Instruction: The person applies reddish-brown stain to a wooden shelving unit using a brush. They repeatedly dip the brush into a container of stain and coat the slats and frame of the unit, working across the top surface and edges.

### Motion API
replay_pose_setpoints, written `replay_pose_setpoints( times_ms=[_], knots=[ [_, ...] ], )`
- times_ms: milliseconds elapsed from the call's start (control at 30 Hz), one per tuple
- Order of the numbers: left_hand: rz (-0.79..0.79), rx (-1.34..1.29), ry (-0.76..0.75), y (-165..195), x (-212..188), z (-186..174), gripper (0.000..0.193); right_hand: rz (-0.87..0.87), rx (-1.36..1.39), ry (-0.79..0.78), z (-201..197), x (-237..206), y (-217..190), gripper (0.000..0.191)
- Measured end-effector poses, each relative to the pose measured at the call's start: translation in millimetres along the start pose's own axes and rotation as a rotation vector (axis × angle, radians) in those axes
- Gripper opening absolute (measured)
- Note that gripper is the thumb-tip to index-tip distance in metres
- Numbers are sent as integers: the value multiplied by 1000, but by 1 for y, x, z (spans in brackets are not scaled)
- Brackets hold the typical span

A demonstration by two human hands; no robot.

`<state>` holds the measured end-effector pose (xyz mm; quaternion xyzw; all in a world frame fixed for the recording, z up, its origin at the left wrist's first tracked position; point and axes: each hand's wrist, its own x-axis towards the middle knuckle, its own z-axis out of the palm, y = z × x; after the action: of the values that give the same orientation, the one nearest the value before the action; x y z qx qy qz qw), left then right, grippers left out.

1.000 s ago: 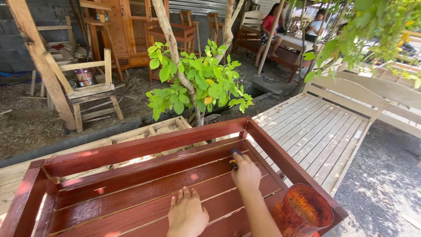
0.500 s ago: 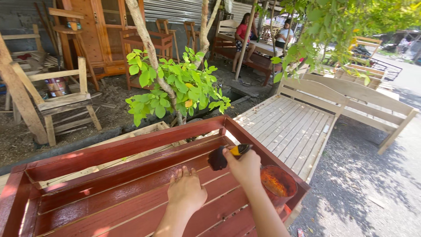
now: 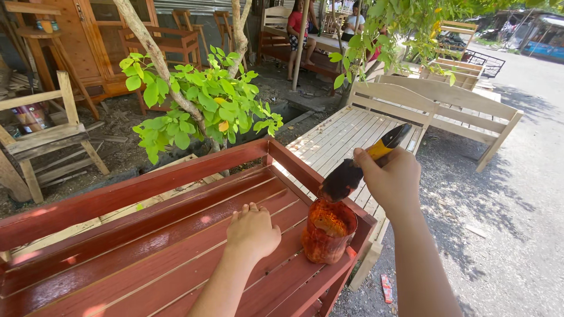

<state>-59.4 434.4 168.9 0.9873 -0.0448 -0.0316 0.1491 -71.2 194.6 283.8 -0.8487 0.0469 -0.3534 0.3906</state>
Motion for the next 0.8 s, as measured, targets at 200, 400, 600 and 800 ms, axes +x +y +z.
replay_pose_setpoints(
  times_ms=[200, 400, 600, 800],
  knots=[
    [-34, 7, -51, 22, 6, 8, 60, 23, -113, -184, 3, -2, 25, 38],
    [-79, 32, -83, 38, 6, 20, 65, -17, -287, -457, 44, -14, 55, 49],
    [-148, 8, -124, 45, 8, 29, 72, -100, -321, -617, 71, -16, 74, 45],
    [-143, -39, -36, 46, 16, 38, 75, -162, -238, -555, 71, -2, 81, 44]
  ],
)
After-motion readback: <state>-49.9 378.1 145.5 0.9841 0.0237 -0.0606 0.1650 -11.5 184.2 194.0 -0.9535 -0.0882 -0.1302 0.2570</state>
